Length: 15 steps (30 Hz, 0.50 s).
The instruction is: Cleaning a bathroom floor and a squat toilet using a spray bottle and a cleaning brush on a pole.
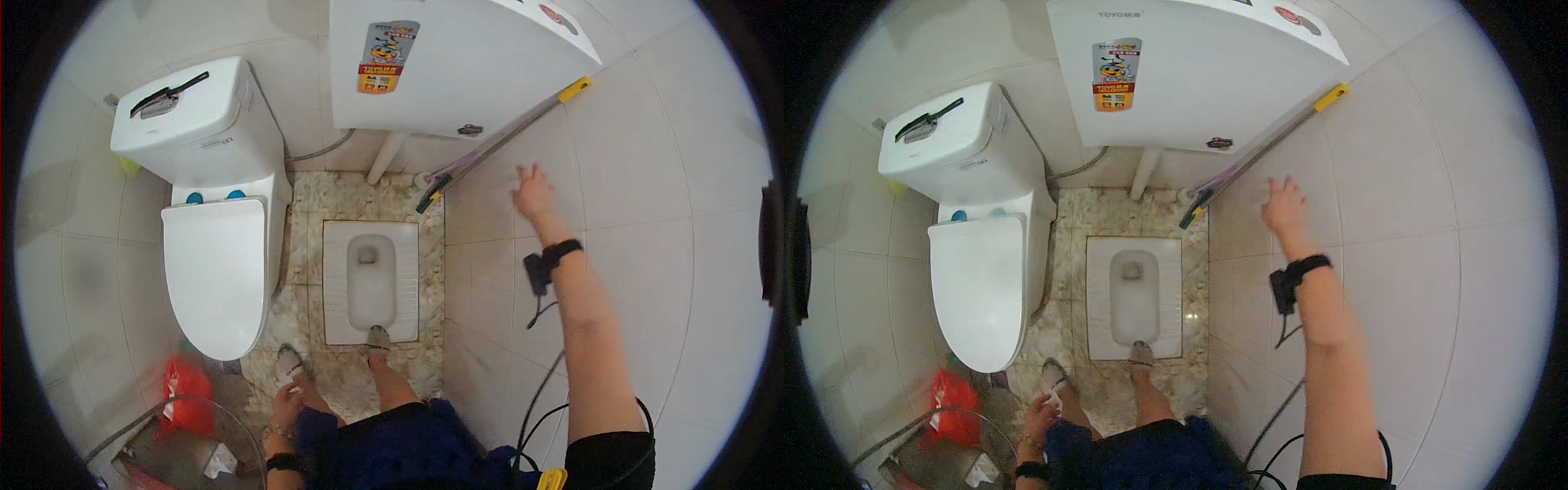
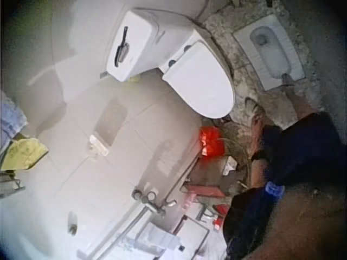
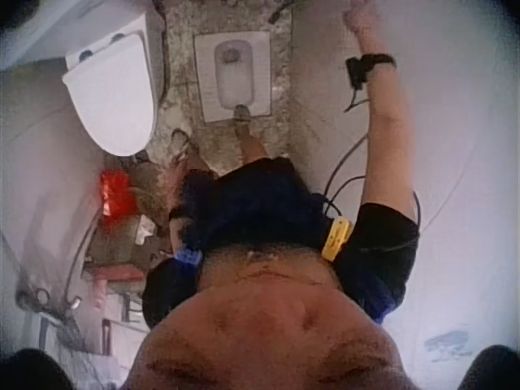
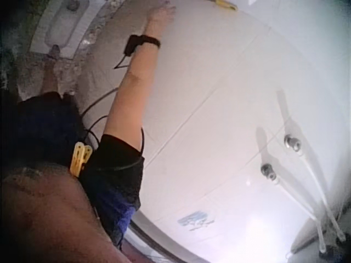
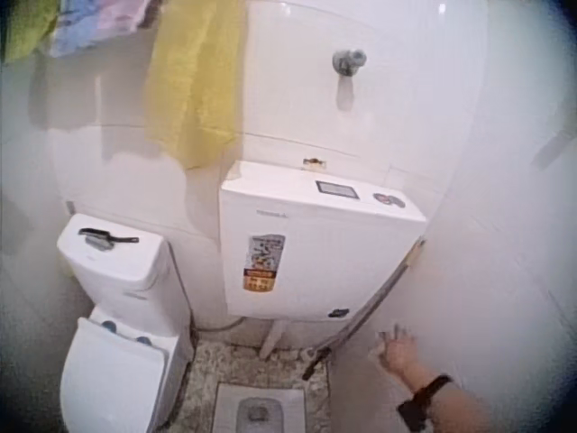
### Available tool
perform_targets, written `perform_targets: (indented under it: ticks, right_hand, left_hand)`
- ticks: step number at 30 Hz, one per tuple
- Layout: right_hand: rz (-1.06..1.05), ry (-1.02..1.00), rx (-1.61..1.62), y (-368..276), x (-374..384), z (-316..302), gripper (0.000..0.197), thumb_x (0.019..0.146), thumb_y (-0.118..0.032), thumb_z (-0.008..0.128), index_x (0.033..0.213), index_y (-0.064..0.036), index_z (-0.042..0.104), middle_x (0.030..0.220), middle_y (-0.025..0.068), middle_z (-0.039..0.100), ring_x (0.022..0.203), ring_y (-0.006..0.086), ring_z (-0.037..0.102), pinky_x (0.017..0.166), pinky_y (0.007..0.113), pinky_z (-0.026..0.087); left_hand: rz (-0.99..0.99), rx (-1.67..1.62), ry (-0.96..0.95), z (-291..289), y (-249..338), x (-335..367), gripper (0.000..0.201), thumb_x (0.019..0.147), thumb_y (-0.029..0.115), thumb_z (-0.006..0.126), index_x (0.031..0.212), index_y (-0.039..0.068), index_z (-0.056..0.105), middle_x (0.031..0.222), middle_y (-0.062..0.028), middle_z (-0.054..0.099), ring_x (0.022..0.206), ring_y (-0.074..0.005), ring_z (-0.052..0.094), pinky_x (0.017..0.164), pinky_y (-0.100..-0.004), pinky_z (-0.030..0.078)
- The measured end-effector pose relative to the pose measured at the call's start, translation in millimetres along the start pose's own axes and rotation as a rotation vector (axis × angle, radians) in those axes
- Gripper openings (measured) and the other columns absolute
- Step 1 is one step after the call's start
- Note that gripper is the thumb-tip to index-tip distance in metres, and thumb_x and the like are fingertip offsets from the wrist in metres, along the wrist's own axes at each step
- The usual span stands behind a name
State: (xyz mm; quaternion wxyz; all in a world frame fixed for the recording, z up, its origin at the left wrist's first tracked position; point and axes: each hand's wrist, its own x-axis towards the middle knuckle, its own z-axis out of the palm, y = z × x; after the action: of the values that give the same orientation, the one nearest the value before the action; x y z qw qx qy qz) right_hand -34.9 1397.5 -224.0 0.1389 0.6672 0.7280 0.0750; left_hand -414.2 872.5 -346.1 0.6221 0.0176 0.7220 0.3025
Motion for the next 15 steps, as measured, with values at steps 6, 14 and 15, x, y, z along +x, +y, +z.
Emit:
perform_targets:
  ticks: [6, 14, 15]
  right_hand:
    - [-0.154, 0.196, -0.353, 24, 72, -30, 0.037, 0.081, -0.015, 0.045, 0.118, -0.0152, 0.048, 0.138, 0.0091, 0.027, 0.128, 0.0253, 0.023, 0.100, 0.054, 0.017]
    - [-0.118, 0.230, -0.494, 16, 120, -36, 0.036, 0.082, -0.017, 0.042, 0.118, -0.0157, 0.050, 0.138, 0.0049, 0.029, 0.130, 0.0223, 0.021, 0.102, 0.054, 0.012]
    - [-0.089, 0.180, -0.522, 14, 121, -40, 0.038, 0.083, -0.017, 0.041, 0.120, -0.0165, 0.048, 0.138, 0.0047, 0.030, 0.130, 0.0223, 0.020, 0.102, 0.054, 0.012]
  left_hand:
    - [0.217, 0.026, 0.133, 77, 42, -7, 0.029, 0.081, 0.013, 0.057, 0.107, 0.001, 0.053, 0.083, -0.0053, 0.058, 0.074, -0.0112, 0.055, 0.066, -0.0242, 0.044]
    - [0.095, 0.096, 0.105, 53, 8, 15, 0.035, 0.078, 0.017, 0.060, 0.110, 0.005, 0.051, 0.087, -0.0068, 0.060, 0.076, -0.0148, 0.057, 0.065, -0.0276, 0.044]
    - [0.079, 0.116, 0.100, 49, 4, 16, 0.037, 0.078, 0.018, 0.061, 0.111, 0.005, 0.051, 0.087, -0.0070, 0.060, 0.075, -0.0150, 0.057, 0.064, -0.0277, 0.044]
